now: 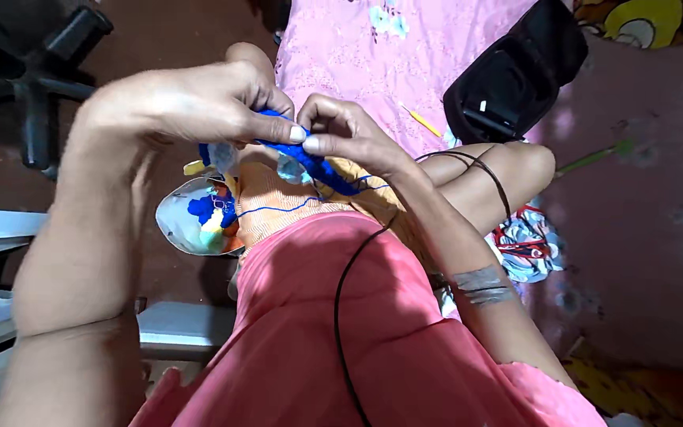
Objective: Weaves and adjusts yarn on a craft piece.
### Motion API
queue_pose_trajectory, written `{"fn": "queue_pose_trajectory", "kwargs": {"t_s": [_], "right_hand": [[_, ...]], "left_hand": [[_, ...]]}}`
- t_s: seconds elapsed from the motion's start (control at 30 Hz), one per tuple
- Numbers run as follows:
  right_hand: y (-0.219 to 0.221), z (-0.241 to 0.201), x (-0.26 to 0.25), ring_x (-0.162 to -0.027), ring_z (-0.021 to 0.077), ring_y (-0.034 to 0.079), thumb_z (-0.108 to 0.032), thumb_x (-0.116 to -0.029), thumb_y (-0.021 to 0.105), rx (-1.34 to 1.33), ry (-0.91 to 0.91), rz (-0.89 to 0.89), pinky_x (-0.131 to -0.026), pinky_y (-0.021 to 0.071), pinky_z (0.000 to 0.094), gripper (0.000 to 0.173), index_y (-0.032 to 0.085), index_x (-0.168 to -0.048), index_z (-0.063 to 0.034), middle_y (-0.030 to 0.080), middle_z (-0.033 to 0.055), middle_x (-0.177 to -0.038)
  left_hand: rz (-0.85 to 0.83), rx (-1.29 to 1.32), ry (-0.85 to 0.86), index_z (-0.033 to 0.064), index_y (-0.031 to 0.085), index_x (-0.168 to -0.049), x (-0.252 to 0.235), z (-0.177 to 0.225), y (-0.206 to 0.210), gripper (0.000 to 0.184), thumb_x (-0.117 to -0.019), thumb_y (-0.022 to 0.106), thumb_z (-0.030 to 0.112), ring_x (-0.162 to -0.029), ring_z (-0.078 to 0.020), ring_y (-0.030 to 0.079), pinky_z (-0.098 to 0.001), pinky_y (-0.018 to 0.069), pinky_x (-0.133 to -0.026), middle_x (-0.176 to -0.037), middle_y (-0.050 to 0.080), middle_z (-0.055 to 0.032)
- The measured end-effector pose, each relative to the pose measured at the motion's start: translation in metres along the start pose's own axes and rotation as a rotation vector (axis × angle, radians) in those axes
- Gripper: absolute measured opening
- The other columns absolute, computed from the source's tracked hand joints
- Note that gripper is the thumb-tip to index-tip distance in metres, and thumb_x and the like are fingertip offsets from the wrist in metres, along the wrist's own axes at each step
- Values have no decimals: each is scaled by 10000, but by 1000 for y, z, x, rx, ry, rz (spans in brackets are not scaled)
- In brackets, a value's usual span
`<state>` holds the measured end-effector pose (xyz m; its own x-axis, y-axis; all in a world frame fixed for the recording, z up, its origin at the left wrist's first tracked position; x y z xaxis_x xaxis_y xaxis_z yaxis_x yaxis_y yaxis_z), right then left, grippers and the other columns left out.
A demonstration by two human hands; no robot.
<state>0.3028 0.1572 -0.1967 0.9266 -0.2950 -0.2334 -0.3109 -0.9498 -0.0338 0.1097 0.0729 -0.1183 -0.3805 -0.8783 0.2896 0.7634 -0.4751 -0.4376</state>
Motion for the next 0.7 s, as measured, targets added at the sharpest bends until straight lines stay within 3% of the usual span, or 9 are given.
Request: {"fn": "queue_pose_trajectory", "kwargs": {"t_s": [0.07, 0.17, 0.23, 0.37, 0.43, 0.53, 0.6, 0.7], "right_hand": [[0, -7, -9, -792, 5, 597, -102, -963, 541, -85, -37, 23, -697, 501, 201, 88, 552, -1017, -33, 616, -22, -875], [-1, -19, -19, -924, 45, 616, -57, -929, 463, -127, -49, -31, -831, 521, 255, 259, 551, -1159, 24, 641, 21, -981], [-1, -27, -23, -945, 59, 637, -8, -902, 461, -172, -44, -76, -851, 537, 269, 315, 549, -1200, 45, 669, 42, -1011], [1, -32, -25, -899, 38, 655, 54, -902, 569, -175, -67, -118, -818, 561, 243, 200, 605, -1099, 57, 681, 37, -974], [8, -35, -25, -919, 49, 664, 76, -893, 584, -151, -61, -125, -845, 567, 248, 219, 613, -1110, 91, 692, 74, -999], [15, -35, -25, -875, 31, 658, 107, -930, 510, -23, -101, -99, -812, 561, 226, 196, 649, -1068, 122, 695, 90, -952], [14, -35, -23, -814, 40, 651, 130, -910, 477, -8, -72, -137, -756, 563, 231, 209, 645, -1033, 110, 678, 81, -900], [5, -32, -18, -819, 56, 659, 163, -855, 446, -152, 34, -232, -755, 571, 252, 301, 622, -1090, 99, 681, 70, -924]], "left_hand": [[-9, -99, 63, 172, 654, -690, 5, 17, -8, 306, -989, 593, 158, -468, 27, 465, -137, 328, -407, -563, 552, 85], [39, -172, 35, 185, 720, -757, 13, 33, -15, 247, -980, 621, 228, -500, 23, 525, -146, 378, -417, -604, 612, 81], [60, -202, 39, 196, 743, -798, 18, 37, -20, 244, -988, 612, 277, -530, 21, 553, -148, 403, -434, -635, 638, 81], [109, -256, 57, 209, 698, -775, 26, 45, -24, 264, -997, 597, 311, -494, 34, 537, -139, 393, -409, -602, 612, 96], [91, -274, 32, 206, 710, -780, 26, 50, -23, 271, -998, 599, 322, -475, 19, 532, -152, 388, -389, -589, 606, 85], [56, -347, 67, 209, 655, -733, 24, 51, -23, 282, -986, 591, 317, -459, 4, 495, -176, 351, -380, -562, 549, 85], [76, -382, 77, 218, 664, -744, 27, 50, -25, 300, -994, 586, 366, -445, 9, 506, -176, 365, -362, -551, 555, 91], [131, -466, 59, 270, 680, -768, 33, 51, -32, 258, -977, 597, 395, -482, 51, 517, -155, 378, -399, -572, 561, 132]]}}
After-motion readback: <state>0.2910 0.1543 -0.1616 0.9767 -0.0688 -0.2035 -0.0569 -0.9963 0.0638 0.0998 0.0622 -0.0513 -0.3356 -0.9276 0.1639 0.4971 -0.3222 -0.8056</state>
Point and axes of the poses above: each hand's wrist, its own x-axis away from the middle knuckle, its own y-axis out of the palm, z = x × y, the point moved 1 cm from there along -x, towards the middle knuckle
